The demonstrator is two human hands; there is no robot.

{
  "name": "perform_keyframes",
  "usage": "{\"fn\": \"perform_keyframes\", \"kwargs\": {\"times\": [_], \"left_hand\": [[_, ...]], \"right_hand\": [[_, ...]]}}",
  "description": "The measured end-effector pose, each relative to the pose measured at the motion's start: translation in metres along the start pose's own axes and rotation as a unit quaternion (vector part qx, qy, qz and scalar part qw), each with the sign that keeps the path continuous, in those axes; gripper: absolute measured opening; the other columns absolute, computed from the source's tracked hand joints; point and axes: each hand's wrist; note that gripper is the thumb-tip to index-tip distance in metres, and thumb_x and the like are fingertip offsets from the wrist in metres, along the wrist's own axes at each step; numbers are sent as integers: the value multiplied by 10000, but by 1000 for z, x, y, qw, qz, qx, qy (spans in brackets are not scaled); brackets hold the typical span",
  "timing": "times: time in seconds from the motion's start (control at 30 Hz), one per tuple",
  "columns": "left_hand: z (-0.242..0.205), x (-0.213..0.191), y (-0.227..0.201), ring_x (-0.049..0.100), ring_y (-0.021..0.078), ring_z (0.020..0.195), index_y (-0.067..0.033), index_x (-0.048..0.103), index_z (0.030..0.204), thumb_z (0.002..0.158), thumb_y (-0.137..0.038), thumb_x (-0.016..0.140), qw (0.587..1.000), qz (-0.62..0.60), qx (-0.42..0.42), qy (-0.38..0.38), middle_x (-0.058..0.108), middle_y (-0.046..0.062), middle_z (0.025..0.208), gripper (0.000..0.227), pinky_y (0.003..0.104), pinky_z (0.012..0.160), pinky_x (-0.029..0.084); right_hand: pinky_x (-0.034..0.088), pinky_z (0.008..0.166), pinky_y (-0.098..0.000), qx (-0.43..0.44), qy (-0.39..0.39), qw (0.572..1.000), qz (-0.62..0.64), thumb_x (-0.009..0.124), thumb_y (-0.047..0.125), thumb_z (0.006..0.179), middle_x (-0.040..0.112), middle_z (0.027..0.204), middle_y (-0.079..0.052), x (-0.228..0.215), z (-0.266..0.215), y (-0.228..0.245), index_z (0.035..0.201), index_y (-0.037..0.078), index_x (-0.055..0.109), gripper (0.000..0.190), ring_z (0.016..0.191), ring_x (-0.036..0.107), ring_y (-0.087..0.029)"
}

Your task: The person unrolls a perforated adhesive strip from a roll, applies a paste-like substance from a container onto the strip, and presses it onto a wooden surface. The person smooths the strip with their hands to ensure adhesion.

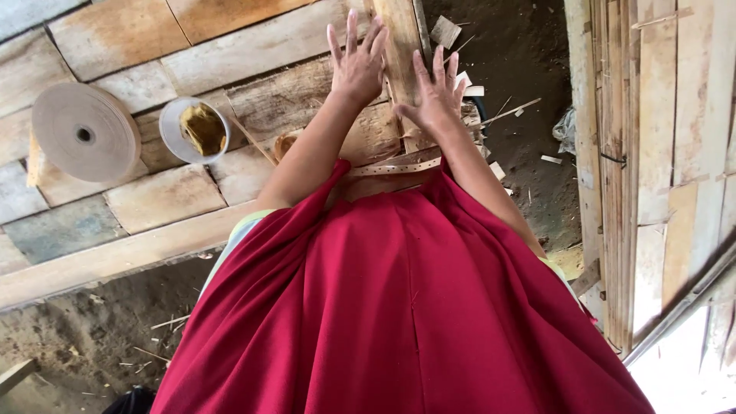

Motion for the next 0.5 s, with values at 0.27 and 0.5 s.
{"fn": "perform_keyframes", "kwargs": {"times": [0.27, 0.5], "left_hand": [[-55, 47, -1, -102, 370, 1509, -169, 380, 1604, 928, -50, 545, 990, -69, -31, -123, -3, 65, 1677, 706, 724, 1205, -35], [-122, 100, 18, 104, 444, 1521, -228, 490, 1514, 821, -192, 657, 968, -74, -46, -236, 169, 88, 1672, 713, 751, 1152, 177]], "right_hand": [[168, 1176, -639, -9, -166, 980, 108, 709, 291, 952, 391, 1561, -193, -6, -35, -31, 1357, 152, 630, 436, 1481, 179, -418], [372, 1091, -520, -237, -267, 934, 5, 808, 240, 871, 672, 1259, -88, 33, -58, 30, 1208, 146, 725, 360, 1266, 535, -387]]}}
Point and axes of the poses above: each hand's wrist, its own z-axis towards the middle knuckle, its own x-axis out of the palm, y = z × x
